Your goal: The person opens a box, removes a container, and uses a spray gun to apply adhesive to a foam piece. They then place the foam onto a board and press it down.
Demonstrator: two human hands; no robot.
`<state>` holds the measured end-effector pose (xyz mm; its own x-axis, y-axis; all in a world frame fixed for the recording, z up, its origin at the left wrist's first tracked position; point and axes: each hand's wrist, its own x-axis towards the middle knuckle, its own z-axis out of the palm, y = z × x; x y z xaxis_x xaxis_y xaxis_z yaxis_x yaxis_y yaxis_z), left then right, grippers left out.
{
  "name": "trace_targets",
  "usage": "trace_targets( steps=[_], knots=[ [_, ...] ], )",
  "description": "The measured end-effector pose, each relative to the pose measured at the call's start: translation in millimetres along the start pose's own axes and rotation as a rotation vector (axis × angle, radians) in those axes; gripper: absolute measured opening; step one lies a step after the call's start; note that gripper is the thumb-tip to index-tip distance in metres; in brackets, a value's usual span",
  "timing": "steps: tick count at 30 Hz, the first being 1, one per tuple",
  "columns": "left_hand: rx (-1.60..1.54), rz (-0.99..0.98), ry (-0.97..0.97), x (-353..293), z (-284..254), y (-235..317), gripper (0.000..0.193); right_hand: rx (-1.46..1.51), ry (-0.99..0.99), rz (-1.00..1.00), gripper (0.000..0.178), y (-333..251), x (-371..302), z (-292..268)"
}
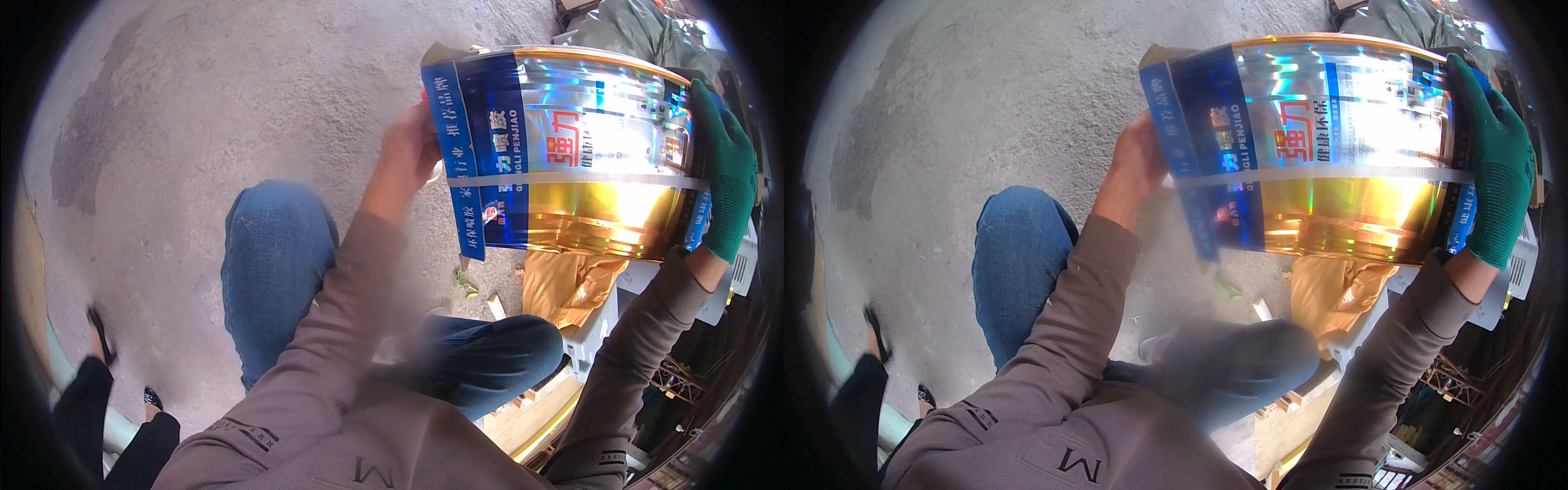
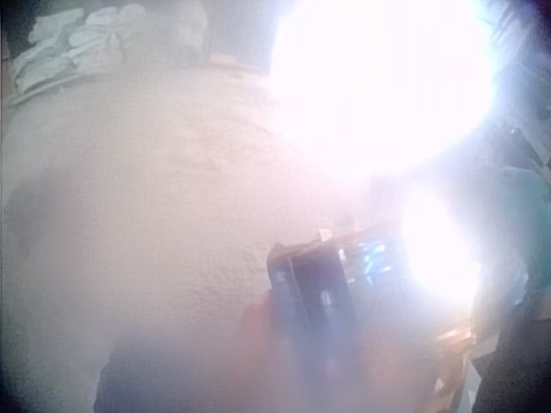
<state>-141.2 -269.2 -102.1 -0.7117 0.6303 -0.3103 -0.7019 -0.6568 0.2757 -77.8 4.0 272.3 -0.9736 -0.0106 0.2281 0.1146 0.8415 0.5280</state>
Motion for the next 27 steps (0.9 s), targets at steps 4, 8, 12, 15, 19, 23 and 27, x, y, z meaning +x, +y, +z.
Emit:
trace_targets(
  steps=[4,8,12,15,19,23,27],
  knots=[
    [0.008,-0.001,-0.003,2.1,-0.5,-1.7,0.052,0.052,-0.002,0.027,0.044,-3.6,0.8,-1.7],
    [-0.012,0.001,-0.019,2.8,-2.0,-2.1,0.05,0.099,-0.009,0.044,0.044,-6.6,0.8,-2.8],
    [-0.026,-0.009,-0.023,1.8,-2.3,-1.2,0.048,0.179,-0.021,0.157,0.043,-7.4,1.2,0.2],
    [-0.021,-0.008,-0.022,1.7,-2.1,-1.3,0.044,0.124,-0.067,0.175,0.044,-5.1,0.4,0.2],
    [-0.036,-0.004,-0.033,3.9,-3.8,-2.5,0.04,-0.053,-0.087,-0.029,0.043,-0.4,-0.6,-6.2],
    [-0.045,-0.024,-0.051,5.8,-8.2,-2.3,0.034,0.044,-0.054,-0.018,0.042,-2.5,-0.1,-7.5],
    [-0.026,-0.039,-0.044,6.0,-9.2,-1.4,0.033,0.076,-0.053,0.002,0.042,-9.3,1.0,-8.2]
  ],
)
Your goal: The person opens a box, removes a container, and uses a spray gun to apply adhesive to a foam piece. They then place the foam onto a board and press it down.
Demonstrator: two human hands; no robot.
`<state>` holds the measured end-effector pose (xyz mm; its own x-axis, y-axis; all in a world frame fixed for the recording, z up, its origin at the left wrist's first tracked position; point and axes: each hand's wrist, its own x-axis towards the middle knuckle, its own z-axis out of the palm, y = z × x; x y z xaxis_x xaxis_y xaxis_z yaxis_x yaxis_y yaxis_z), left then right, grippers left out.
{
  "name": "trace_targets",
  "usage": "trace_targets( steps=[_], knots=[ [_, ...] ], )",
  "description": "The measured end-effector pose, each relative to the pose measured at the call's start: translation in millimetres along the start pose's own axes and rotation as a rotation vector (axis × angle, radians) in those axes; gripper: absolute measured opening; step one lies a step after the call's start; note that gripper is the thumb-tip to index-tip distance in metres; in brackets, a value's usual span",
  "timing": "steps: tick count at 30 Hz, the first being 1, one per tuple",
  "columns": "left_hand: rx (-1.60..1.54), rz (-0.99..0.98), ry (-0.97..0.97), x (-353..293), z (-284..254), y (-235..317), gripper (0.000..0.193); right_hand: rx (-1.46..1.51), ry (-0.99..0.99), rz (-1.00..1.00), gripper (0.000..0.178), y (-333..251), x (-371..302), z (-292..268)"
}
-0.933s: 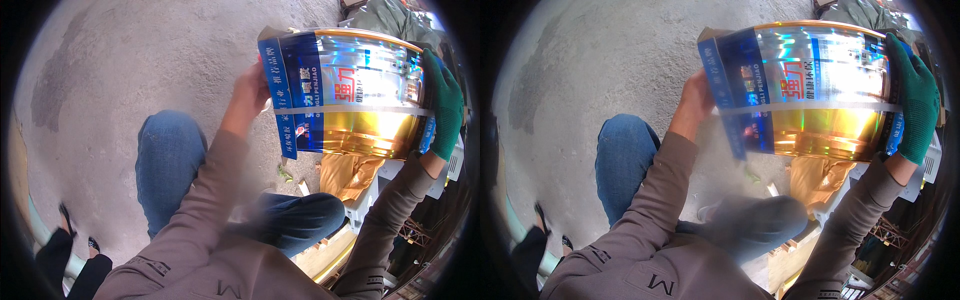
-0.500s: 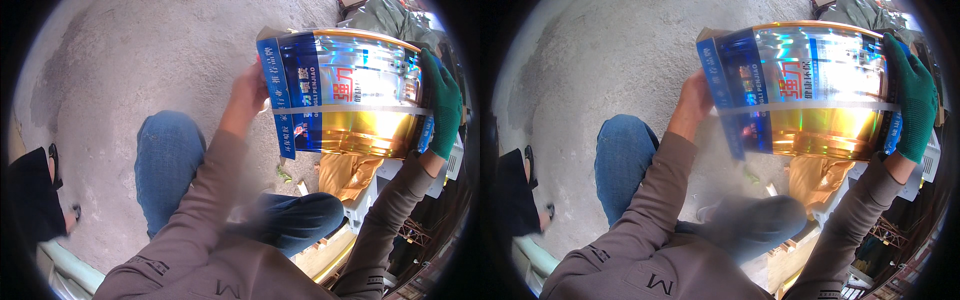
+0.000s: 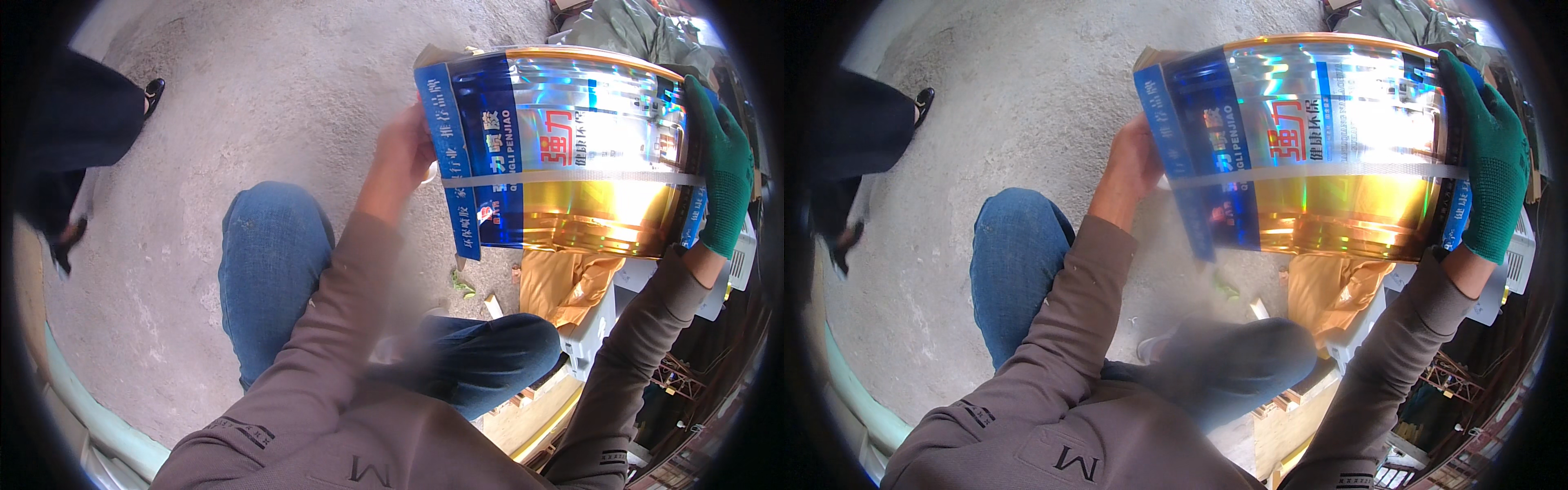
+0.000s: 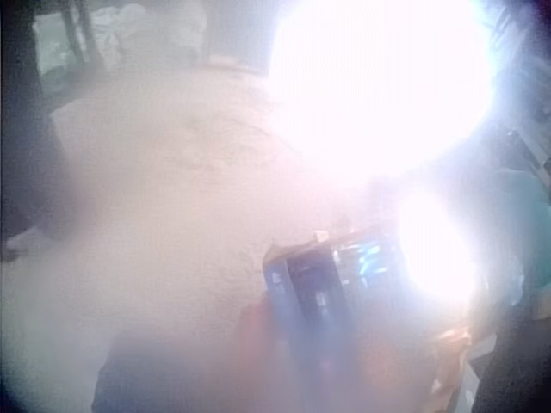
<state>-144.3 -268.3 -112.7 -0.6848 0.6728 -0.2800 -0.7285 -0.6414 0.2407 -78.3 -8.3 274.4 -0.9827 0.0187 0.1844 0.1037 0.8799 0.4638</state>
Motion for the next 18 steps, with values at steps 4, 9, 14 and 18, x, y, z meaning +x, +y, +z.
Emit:
trace_targets(
  steps=[4,9,14,18],
  knots=[
    [0.041,-0.001,0.062,-2.0,2.3,-0.8,0.033,0.188,0.034,0.077,0.04,-6.0,0.6,0.4],
    [0.005,-0.012,0.031,-2.1,2.8,0.5,0.034,0.012,0.005,0.104,0.038,-7.6,3.9,-0.8],
    [0.024,-0.017,0.049,-1.3,2.2,0.3,0.034,0.11,0.057,0.363,0.037,-6.5,2.4,6.9],
    [0.024,-0.024,0.061,-1.2,5.1,0.6,0.035,-0.058,0.027,0.057,0.036,-1.1,0.7,3.9]
  ],
)
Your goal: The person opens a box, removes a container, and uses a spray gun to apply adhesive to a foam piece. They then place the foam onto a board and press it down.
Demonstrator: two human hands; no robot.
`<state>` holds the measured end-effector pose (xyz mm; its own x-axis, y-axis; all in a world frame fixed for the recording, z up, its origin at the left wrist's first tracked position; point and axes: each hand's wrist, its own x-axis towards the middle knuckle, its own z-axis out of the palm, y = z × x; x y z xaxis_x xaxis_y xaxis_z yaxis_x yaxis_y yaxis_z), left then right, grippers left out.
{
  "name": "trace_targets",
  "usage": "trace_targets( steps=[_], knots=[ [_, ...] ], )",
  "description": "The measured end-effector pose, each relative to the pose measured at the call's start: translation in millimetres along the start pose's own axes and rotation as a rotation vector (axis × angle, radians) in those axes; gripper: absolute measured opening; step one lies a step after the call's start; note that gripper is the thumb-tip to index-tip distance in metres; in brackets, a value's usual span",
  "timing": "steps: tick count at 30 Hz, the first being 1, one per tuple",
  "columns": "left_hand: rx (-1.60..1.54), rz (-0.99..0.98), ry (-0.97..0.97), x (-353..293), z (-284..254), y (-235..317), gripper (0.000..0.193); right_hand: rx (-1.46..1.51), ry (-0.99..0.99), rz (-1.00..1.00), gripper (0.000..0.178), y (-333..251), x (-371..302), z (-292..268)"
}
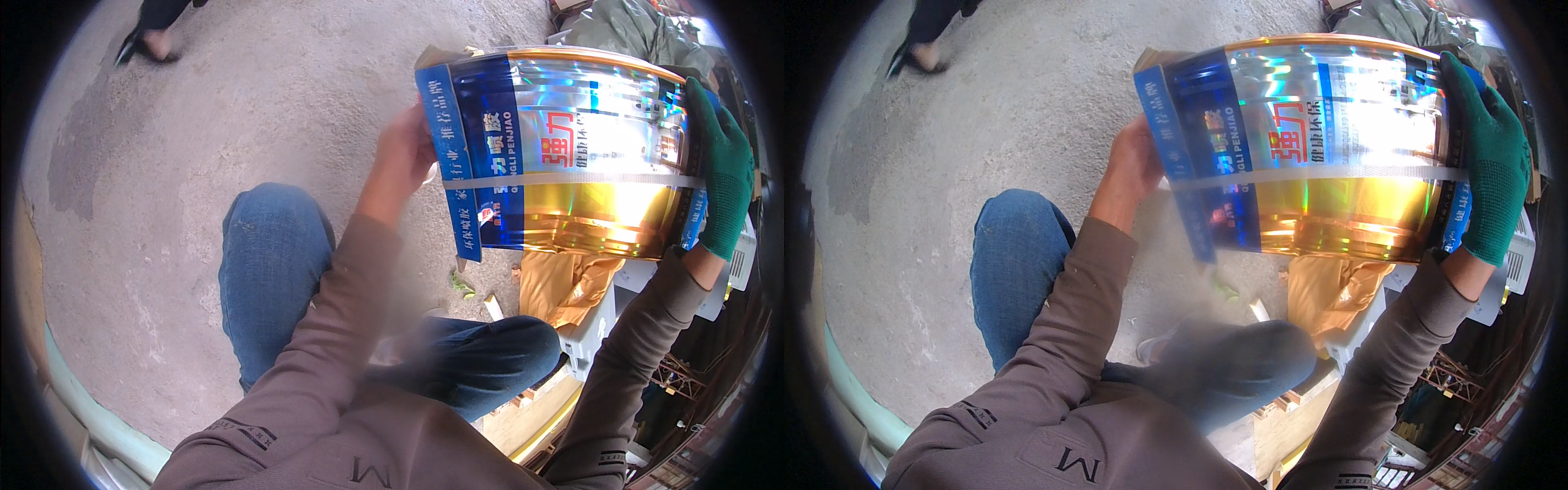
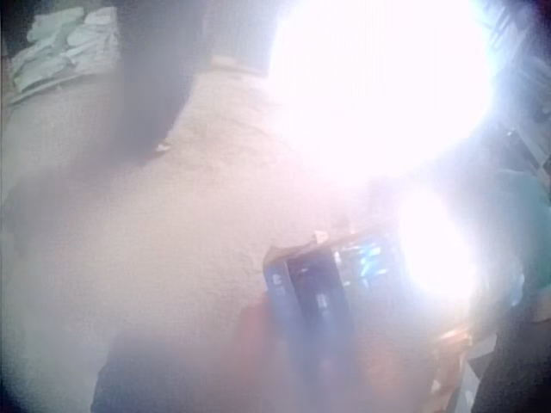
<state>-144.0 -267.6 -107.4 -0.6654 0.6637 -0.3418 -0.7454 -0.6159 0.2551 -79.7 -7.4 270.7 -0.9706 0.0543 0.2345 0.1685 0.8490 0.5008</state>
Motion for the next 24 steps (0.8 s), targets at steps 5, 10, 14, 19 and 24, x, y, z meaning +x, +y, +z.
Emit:
trace_targets(
  steps=[5,10,14,19,24],
  knots=[
    [-0.033,0.031,0.058,-3.7,7.3,-0.3,0.038,0.079,0.035,-0.011,0.04,0.9,-0.8,0.9],
    [0.031,0.009,0.103,-5.6,11.6,2.2,0.035,-0.068,0.013,-0.235,0.049,1.5,0.5,-2.9],
    [0.068,0.02,0.127,-6.2,11.8,1.9,0.034,0.004,0.02,-0.154,0.049,-0.3,0.2,-1.3],
    [0.032,0.034,0.075,-4.7,7.1,1.0,0.033,0.173,0.007,-0.008,0.04,-8.3,-2.4,-2.9],
    [-0.021,0.027,0.016,-0.7,1.1,0.3,0.033,0.366,-0.059,0.229,0.039,-15.1,1.2,-3.9]
  ],
)
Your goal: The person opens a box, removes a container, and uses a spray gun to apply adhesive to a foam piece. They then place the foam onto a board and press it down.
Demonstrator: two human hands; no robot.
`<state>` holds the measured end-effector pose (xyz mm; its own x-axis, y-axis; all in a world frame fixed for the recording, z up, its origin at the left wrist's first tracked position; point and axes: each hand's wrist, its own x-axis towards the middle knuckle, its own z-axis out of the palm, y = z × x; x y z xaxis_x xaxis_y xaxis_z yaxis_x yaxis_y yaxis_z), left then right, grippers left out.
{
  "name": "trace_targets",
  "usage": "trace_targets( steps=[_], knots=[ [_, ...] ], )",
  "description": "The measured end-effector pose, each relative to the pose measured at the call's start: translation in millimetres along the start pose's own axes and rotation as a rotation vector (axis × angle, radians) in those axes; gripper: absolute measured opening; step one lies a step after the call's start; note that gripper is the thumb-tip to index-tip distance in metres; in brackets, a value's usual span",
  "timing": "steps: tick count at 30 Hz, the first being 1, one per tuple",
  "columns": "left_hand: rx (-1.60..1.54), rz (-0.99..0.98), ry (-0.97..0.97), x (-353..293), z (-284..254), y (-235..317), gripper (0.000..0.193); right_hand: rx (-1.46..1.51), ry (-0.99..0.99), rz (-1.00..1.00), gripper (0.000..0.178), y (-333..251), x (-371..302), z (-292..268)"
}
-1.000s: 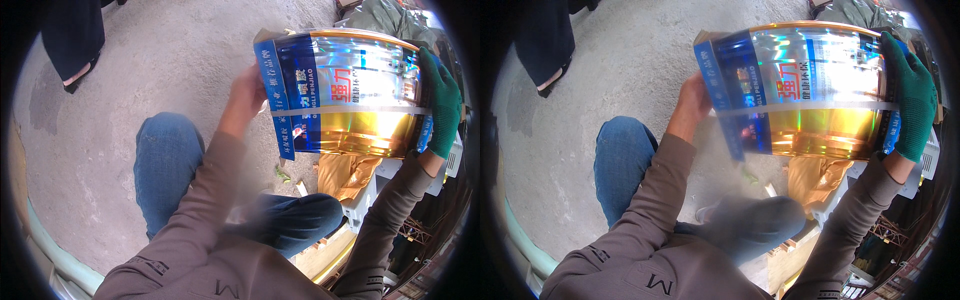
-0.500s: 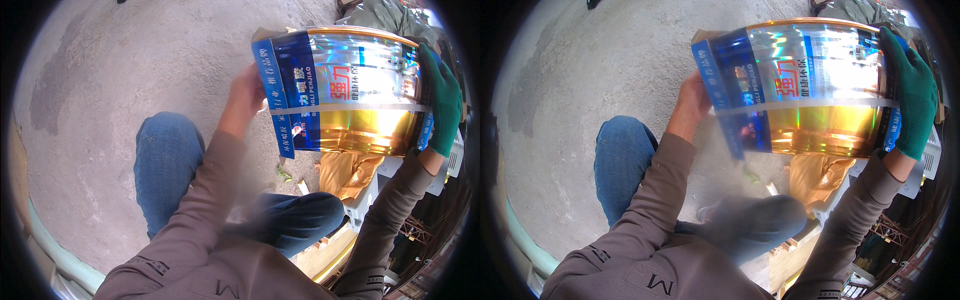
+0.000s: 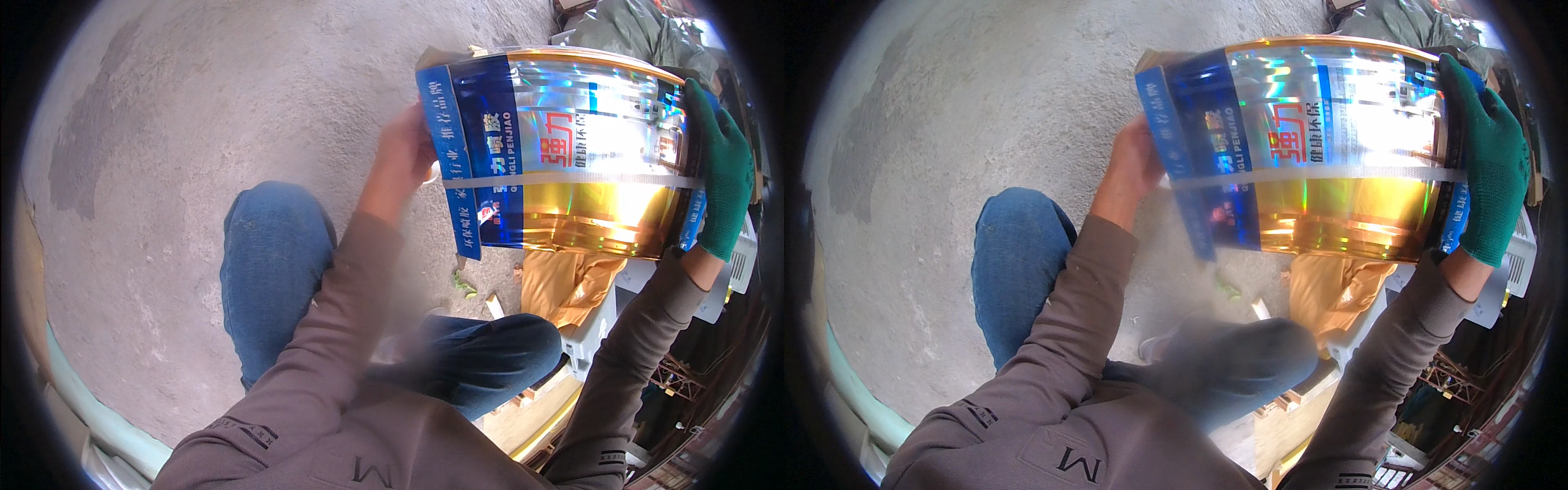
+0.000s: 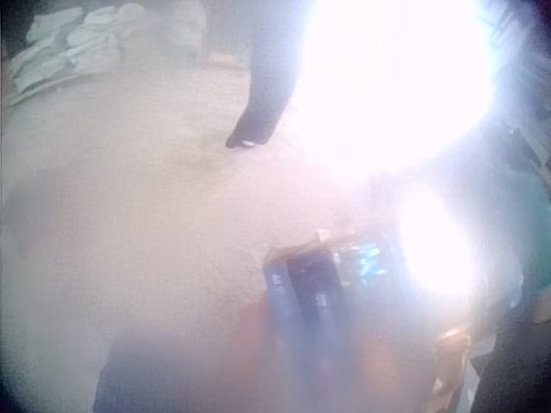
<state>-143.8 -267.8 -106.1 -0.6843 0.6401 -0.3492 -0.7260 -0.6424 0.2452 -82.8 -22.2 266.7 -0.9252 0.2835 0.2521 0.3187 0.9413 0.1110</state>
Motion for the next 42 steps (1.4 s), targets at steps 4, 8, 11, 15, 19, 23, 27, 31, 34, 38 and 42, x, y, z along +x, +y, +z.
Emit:
trace_targets(
  steps=[4,8,11,15,19,23,27,31,34,38,42],
  knots=[
    [-0.015,-0.001,-0.032,2.2,-0.5,0.4,0.036,-0.118,0.043,-0.109,0.04,-4.6,-1.1,0.0],
    [-0.01,0.016,-0.031,2.1,3.0,-0.1,0.043,-0.182,0.075,-0.107,0.042,-15.9,-2.9,2.2],
    [0.006,0.009,-0.032,2.6,5.2,0.4,0.043,0.015,0.059,0.151,0.042,-25.8,-6.0,5.3],
    [0.022,0.009,-0.021,1.4,5.0,1.7,0.044,0.144,0.035,0.195,0.039,-31.6,-5.9,6.1],
    [0.0,0.014,-0.018,0.3,4.4,1.8,0.035,-0.308,0.059,-0.038,0.036,-23.9,-7.0,-0.4],
    [-0.001,0.003,-0.031,0.0,4.2,1.6,0.034,-0.521,0.041,-0.197,0.039,-10.3,-6.6,-1.6],
    [-0.005,0.019,-0.045,-1.1,5.0,0.9,0.033,-0.436,0.015,-0.141,0.042,-1.0,-4.7,-1.2],
    [0.002,0.021,-0.045,-1.8,6.4,3.0,0.034,-0.477,0.014,-0.149,0.041,0.9,-6.1,-0.7],
    [0.004,0.017,-0.046,-3.0,8.6,4.2,0.034,-0.352,0.003,-0.039,0.042,-1.0,-4.9,1.6],
    [0.013,0.019,-0.003,-5.0,10.1,4.9,0.033,-0.387,0.047,-0.13,0.04,-4.8,-7.2,1.0],
    [0.026,0.011,-0.029,-5.1,8.8,6.8,0.033,-0.264,0.056,-0.222,0.037,-8.2,-8.0,-0.1]
  ],
)
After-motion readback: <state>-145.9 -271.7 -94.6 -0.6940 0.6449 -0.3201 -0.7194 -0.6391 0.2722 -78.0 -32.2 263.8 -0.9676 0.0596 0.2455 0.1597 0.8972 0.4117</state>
